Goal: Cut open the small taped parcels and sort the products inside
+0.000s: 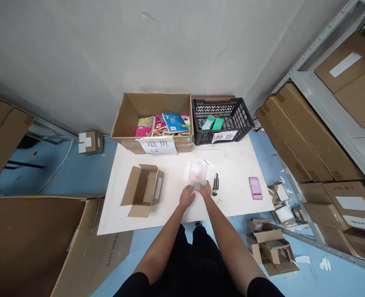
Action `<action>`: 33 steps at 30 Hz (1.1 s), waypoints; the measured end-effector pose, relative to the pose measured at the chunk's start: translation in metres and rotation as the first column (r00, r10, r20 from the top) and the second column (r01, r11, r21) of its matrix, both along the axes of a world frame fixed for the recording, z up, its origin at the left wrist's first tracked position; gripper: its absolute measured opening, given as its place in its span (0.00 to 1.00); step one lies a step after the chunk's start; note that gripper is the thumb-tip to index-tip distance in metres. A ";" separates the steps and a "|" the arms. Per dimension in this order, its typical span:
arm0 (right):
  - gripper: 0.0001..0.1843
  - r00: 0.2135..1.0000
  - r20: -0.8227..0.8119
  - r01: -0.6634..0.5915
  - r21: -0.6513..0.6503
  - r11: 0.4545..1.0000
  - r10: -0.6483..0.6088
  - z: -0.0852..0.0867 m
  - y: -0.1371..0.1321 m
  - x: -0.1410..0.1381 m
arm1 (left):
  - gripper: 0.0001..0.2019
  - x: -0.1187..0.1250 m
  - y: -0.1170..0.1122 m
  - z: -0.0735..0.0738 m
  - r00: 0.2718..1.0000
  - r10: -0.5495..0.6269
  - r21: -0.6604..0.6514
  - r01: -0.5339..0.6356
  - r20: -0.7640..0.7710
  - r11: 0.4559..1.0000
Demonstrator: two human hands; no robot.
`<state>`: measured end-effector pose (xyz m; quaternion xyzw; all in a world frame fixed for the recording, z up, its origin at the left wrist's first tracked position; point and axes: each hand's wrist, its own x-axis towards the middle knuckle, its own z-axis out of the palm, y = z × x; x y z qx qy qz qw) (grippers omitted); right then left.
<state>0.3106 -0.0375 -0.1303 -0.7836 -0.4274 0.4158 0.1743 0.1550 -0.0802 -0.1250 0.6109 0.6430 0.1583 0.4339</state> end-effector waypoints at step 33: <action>0.38 0.983 0.156 0.088 0.048 0.995 -0.094 0.015 0.015 -0.003 | 0.23 -0.066 0.001 0.012 0.647 0.648 -0.349 -0.545 0.403 0.762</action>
